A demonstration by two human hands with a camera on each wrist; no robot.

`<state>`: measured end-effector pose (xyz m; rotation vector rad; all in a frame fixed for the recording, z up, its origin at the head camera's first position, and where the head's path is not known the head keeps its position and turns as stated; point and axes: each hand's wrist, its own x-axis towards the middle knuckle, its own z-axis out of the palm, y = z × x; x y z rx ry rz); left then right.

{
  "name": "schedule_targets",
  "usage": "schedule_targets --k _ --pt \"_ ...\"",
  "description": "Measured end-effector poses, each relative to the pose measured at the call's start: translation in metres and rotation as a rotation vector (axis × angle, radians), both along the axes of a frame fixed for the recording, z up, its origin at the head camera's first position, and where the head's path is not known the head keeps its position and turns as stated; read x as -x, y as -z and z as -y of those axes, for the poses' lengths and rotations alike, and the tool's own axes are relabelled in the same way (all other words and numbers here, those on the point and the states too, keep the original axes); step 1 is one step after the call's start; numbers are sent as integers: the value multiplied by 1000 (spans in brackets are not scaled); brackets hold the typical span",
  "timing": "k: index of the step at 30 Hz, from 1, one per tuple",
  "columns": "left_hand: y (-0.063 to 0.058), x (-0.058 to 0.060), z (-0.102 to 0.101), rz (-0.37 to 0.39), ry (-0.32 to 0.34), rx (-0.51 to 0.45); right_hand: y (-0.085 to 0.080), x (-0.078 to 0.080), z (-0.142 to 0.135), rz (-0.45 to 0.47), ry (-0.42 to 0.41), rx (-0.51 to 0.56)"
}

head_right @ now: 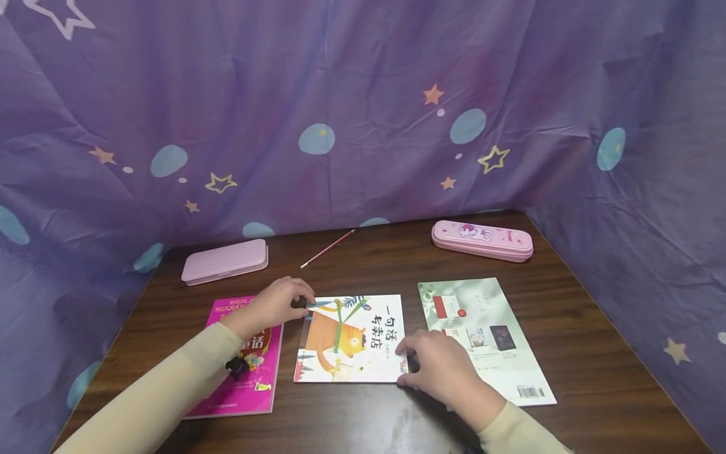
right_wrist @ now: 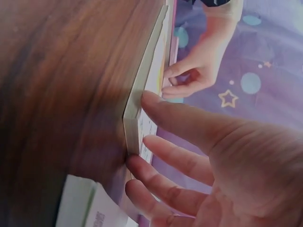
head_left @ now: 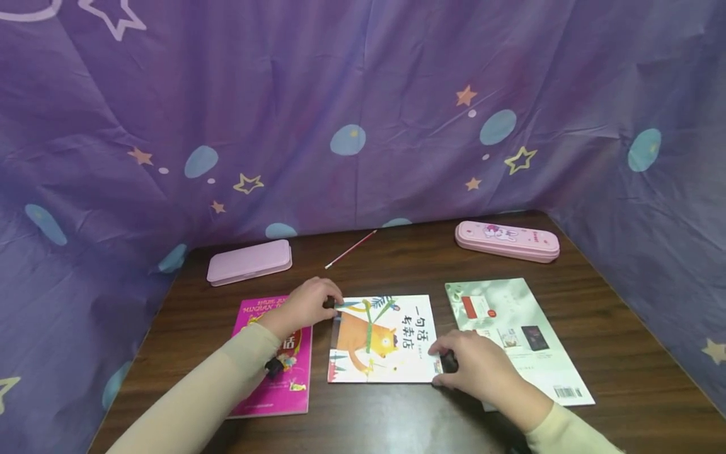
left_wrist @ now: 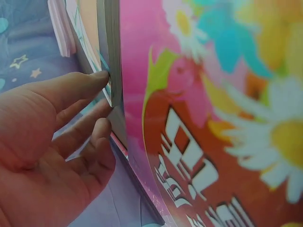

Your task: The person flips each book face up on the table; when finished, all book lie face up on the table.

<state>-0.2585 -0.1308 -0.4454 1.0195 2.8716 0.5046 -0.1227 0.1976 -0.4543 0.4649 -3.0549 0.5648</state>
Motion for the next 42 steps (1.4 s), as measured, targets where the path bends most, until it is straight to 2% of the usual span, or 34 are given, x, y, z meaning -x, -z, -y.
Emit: schedule_targets --k 9,18,21,26,33,36,42 --pt "-2 -3 4 15 -16 11 3 7 -1 7 12 -1" --pt "-2 -19 15 53 -48 -6 -1 24 -11 78 28 41" --pt "-1 -26 17 63 -64 -8 -1 30 -13 61 15 41" --pt "0 -34 18 122 -115 1 -1 39 -15 33 11 23" --pt "1 -51 22 137 -92 12 1 62 -23 -92 -90 6" --pt "3 -58 24 143 -90 4 3 73 -25 -90 -100 -5" --pt "4 -68 26 197 -85 -23 2 91 -23 -40 -66 -19"
